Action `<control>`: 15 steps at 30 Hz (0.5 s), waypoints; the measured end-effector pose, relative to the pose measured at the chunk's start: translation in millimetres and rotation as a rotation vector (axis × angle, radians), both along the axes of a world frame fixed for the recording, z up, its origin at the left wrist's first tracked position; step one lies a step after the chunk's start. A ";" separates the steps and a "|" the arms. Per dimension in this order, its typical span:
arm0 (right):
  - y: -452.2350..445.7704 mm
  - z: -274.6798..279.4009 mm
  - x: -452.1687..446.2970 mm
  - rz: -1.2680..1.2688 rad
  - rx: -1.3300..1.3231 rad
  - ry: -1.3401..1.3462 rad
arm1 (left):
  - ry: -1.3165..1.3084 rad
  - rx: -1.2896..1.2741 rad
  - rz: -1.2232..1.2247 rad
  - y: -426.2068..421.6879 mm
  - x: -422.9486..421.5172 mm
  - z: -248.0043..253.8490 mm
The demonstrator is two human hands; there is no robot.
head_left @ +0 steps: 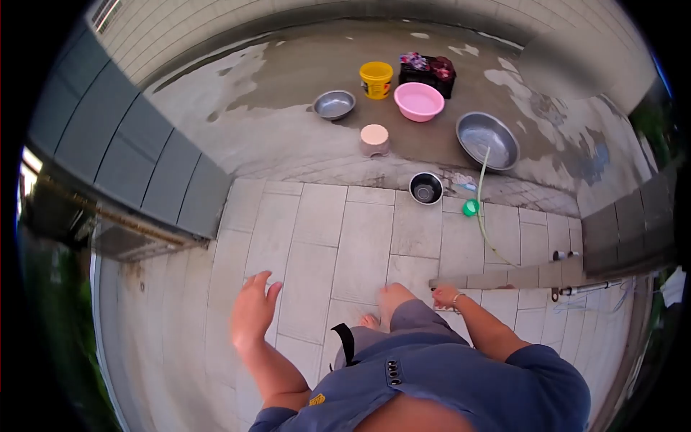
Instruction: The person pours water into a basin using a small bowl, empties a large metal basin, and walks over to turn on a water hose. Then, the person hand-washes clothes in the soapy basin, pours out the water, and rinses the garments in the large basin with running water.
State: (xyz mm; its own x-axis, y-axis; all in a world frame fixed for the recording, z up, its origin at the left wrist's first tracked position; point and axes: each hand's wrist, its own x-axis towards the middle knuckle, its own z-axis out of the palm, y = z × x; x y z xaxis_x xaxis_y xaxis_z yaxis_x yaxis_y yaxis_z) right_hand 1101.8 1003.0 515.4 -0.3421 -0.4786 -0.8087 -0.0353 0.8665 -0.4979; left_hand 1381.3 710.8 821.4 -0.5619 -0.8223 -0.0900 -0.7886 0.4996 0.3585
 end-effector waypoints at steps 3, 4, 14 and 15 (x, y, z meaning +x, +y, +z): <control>-8.9 -13.1 -32.7 -0.074 0.123 0.017 | 0.094 0.005 -0.219 -62.6 -66.9 -1.2; -13.3 -21.1 -45.1 -0.091 0.123 0.019 | 0.097 0.006 -0.235 -83.3 -87.9 -4.8; -195.6 -25.3 -196.8 -0.129 0.075 0.041 | -0.032 0.069 -0.301 -267.9 -252.9 -27.2; -225.1 -15.9 -208.9 -0.277 -0.023 0.019 | -0.065 0.072 -0.315 -281.5 -269.4 -26.8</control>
State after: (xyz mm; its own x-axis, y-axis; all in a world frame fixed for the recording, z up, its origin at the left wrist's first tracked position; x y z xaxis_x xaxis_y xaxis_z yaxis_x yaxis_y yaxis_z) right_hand 893.0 777.9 499.5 -0.4777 -0.3826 -0.7908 0.1917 0.8331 -0.5189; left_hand 1111.9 429.3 794.6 -0.7791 -0.5990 -0.1851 -0.6213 0.6982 0.3558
